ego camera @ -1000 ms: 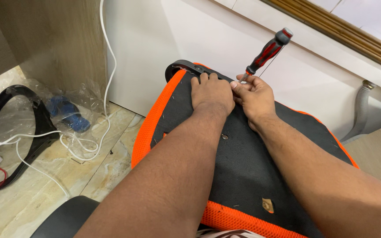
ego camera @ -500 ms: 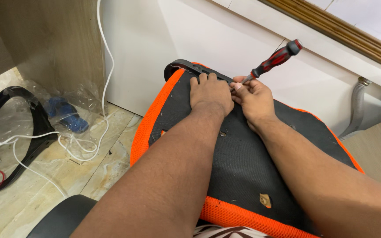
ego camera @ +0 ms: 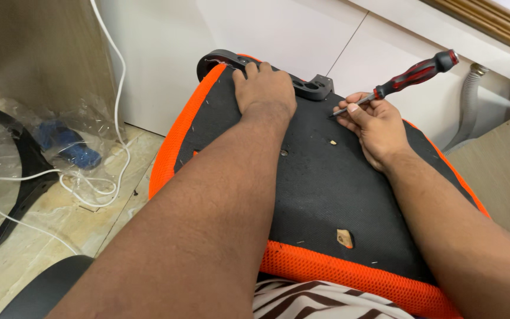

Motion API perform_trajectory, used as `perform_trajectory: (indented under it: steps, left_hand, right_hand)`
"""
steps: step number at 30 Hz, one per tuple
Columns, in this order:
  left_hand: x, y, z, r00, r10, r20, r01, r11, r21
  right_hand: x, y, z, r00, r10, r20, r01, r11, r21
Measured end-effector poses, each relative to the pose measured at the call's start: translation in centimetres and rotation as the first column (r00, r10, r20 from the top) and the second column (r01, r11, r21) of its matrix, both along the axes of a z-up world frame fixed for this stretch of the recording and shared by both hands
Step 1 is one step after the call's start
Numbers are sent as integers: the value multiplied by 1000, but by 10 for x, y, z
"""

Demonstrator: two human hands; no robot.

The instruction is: The person uses a screwdriver to tighten screws on the underside of an orange and black office chair seat. They repeatedly insert and turn the screwdriver to secure the screws into the seat base.

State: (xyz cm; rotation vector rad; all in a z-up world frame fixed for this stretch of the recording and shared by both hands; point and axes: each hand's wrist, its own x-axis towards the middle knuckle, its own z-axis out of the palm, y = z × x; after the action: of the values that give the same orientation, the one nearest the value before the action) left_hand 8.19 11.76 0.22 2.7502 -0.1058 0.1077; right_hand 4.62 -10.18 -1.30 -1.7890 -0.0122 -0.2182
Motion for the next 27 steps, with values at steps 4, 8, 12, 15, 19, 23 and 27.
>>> perform_trajectory:
  steps: [4, 8, 12, 15, 19, 23, 27]
  left_hand:
    - [4, -9, 3, 999, 35, 14, -36, 999, 33]
    - [5, -16, 1, 999, 46, 19, -47, 997, 67]
    - [7, -23, 0, 999, 26, 19, -28, 995, 94]
    - [9, -25, 0, 996, 31, 83, -41, 992, 117]
    - [7, -21, 1, 999, -18, 52, 13, 996, 85]
    - [5, -17, 4, 999, -18, -33, 19, 999, 33]
    - [4, -18, 4, 1000, -9, -29, 10, 998, 57]
  right_hand:
    - [-7, -24, 4, 998, -60, -34, 60, 998, -7]
    - [-11, -41, -1, 994, -106, -16, 106, 994, 24]
    - [-11, -48, -5, 994, -112, -7, 112, 994, 2]
    - [-11, -48, -6, 993, -121, -18, 120, 992, -35]
    - [-10, -48, -6, 992, -123, -33, 123, 992, -8]
    - [-11, -45, -6, 993, -116, -36, 116, 993, -25]
    - [-10, -46, -5, 992, -122, -40, 121, 992, -27]
